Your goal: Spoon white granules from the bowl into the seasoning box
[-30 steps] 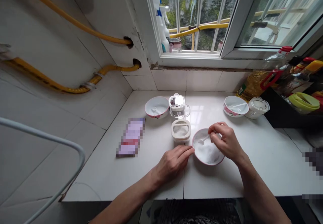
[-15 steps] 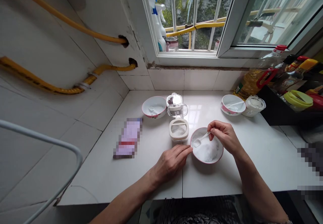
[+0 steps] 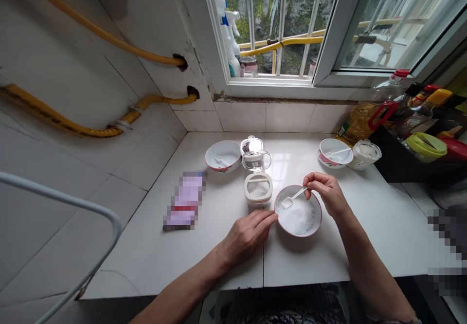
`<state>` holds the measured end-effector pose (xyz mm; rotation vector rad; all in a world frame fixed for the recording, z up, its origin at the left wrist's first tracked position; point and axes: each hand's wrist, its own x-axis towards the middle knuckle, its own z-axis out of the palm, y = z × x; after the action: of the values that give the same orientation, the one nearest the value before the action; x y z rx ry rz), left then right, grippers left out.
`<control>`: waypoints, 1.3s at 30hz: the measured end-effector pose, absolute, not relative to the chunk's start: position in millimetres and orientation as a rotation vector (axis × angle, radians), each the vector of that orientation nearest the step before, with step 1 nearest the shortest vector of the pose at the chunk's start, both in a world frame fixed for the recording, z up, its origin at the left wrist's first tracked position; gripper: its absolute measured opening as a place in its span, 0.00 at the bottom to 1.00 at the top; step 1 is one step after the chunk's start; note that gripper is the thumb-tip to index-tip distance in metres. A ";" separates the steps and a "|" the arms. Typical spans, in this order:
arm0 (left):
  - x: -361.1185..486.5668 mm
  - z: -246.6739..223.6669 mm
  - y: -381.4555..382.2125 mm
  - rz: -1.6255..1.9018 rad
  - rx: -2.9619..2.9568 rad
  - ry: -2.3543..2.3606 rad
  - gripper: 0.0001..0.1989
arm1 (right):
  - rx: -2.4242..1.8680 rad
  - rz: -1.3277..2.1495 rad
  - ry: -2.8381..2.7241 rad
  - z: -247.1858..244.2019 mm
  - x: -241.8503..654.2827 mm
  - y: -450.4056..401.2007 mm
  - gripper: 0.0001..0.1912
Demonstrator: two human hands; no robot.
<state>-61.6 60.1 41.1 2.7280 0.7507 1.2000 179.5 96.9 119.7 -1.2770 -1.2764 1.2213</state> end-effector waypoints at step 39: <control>-62.9 42.3 59.2 1.153 2.717 0.745 0.17 | -1.347 0.779 -1.791 117.0 165.0 83.5 0.10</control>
<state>-62.9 59.2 42.3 2.7172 0.7455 1.1532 165.0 83.5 117.0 -1.3467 -1.7909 0.7788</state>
